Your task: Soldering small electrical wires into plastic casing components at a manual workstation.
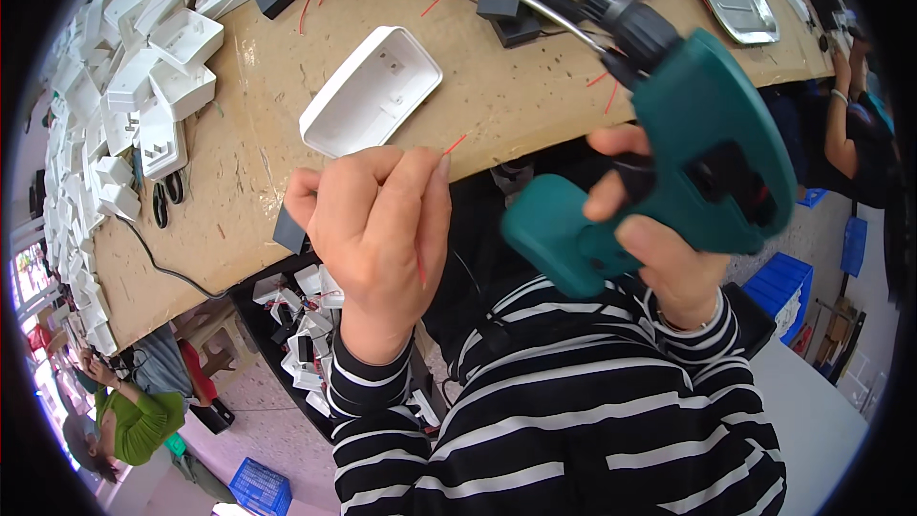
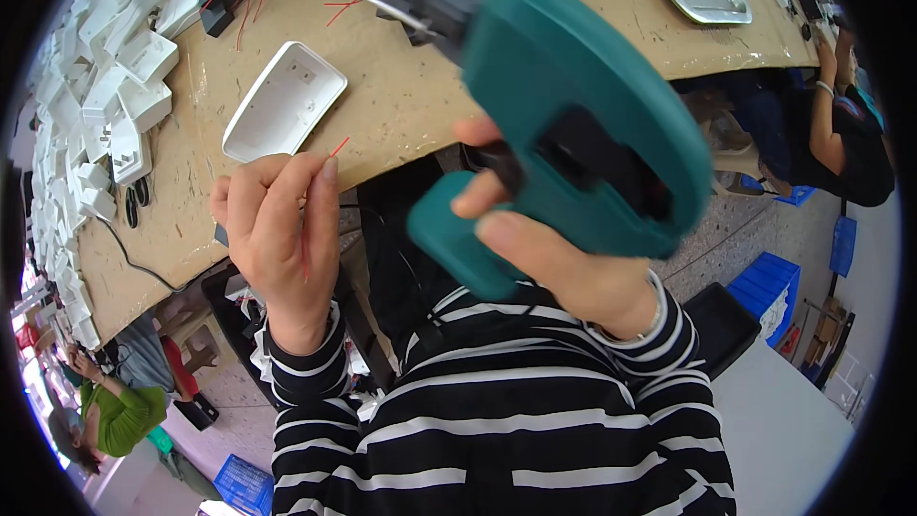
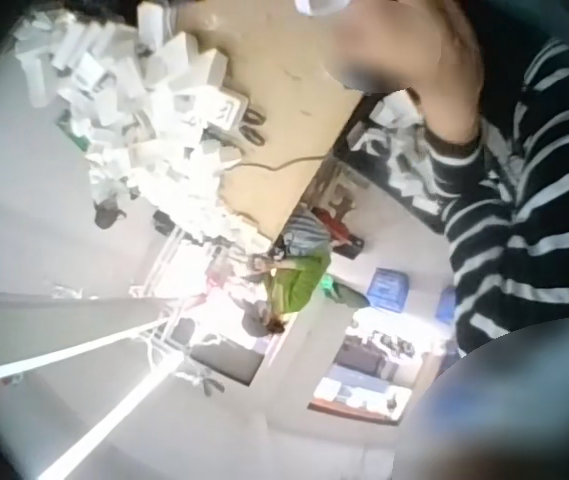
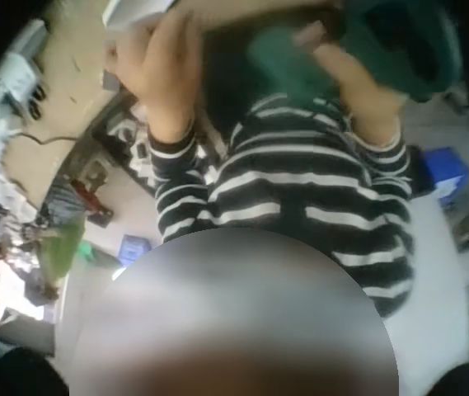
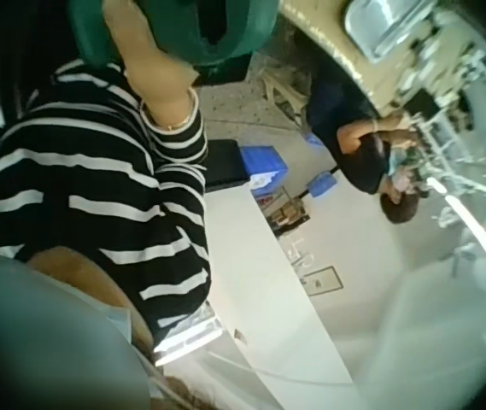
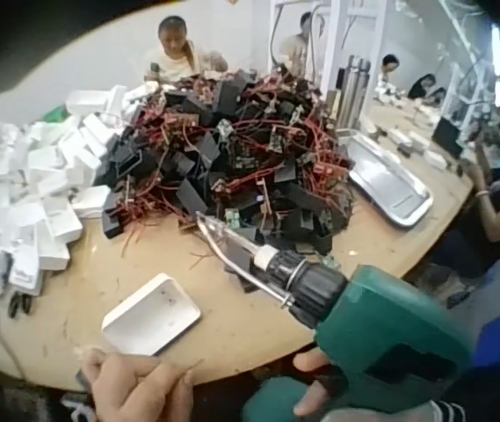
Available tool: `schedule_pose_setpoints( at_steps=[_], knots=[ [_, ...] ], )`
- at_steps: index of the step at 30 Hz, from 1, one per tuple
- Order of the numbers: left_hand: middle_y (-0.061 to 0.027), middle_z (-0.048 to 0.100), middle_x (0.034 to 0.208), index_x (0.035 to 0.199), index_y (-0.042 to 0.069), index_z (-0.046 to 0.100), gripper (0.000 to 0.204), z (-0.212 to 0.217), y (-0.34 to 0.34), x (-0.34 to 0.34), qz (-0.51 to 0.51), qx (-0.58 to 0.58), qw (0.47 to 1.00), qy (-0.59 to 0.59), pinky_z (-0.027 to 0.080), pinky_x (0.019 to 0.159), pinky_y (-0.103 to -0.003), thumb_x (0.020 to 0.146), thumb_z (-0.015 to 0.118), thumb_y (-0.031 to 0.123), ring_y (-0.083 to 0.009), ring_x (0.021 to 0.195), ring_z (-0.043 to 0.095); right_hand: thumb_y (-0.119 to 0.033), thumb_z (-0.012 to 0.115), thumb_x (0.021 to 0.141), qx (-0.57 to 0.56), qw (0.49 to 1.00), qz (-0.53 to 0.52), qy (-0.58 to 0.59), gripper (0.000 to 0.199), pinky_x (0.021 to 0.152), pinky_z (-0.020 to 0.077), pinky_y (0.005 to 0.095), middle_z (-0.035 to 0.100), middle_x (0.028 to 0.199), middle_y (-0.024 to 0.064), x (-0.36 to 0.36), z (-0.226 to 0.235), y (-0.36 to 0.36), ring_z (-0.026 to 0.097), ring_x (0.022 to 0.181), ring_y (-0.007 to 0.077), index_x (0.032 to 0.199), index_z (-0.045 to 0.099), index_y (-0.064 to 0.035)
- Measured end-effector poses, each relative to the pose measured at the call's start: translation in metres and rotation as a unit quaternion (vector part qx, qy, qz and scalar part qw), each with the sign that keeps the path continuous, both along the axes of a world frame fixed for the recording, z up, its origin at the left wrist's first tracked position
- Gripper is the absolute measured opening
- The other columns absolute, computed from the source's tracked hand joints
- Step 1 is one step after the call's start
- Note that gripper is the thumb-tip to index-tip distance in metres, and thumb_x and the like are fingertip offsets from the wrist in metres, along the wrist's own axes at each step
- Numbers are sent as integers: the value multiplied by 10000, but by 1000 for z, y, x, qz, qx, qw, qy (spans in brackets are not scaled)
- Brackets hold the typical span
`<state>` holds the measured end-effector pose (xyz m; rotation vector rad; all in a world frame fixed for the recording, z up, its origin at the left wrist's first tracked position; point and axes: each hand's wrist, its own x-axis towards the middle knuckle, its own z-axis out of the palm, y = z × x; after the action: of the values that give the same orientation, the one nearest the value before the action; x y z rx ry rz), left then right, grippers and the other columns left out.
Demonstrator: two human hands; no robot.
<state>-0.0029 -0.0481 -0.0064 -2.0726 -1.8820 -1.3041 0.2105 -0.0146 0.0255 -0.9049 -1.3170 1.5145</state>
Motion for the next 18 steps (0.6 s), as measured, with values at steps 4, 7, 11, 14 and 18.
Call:
schedule_pose_setpoints(
  at_steps=[4,7,11,14,18],
  knots=[
    [-96,609,982,831,62,682,155,-8,6,2,115,59,988,82,311,829,-339,692,745,43,-223,868,558,-155,700,787,-4,999,-7,-48,670,703,519,297,554,1182,238,29,12,-6,621,822,189,1328,396,100],
    [-137,594,1098,826,53,683,156,-5,15,-6,135,54,984,100,322,859,-359,681,741,51,-262,961,564,-167,721,776,-36,998,4,-57,662,695,509,294,561,1120,211,46,15,-13,608,797,191,1300,415,97],
    [-155,601,1102,812,17,670,102,-5,28,-12,126,1,990,66,378,876,-389,715,695,36,-301,980,573,-144,754,755,-77,990,100,-68,644,700,506,300,567,1118,202,60,10,-10,609,797,197,1272,449,90],
    [-150,598,1079,797,5,663,74,-10,37,-14,122,-2,990,70,396,852,-396,728,674,28,-304,962,570,-131,752,763,13,975,199,-98,623,712,508,303,580,1127,196,59,2,-3,614,809,197,1270,458,83],
    [-143,591,1042,781,3,656,54,-8,42,-13,127,-17,989,78,394,842,-400,731,665,22,-298,937,562,-91,727,788,-44,981,166,-93,598,736,516,310,591,1146,200,46,-1,-6,620,829,194,1298,457,64]
  ],
)
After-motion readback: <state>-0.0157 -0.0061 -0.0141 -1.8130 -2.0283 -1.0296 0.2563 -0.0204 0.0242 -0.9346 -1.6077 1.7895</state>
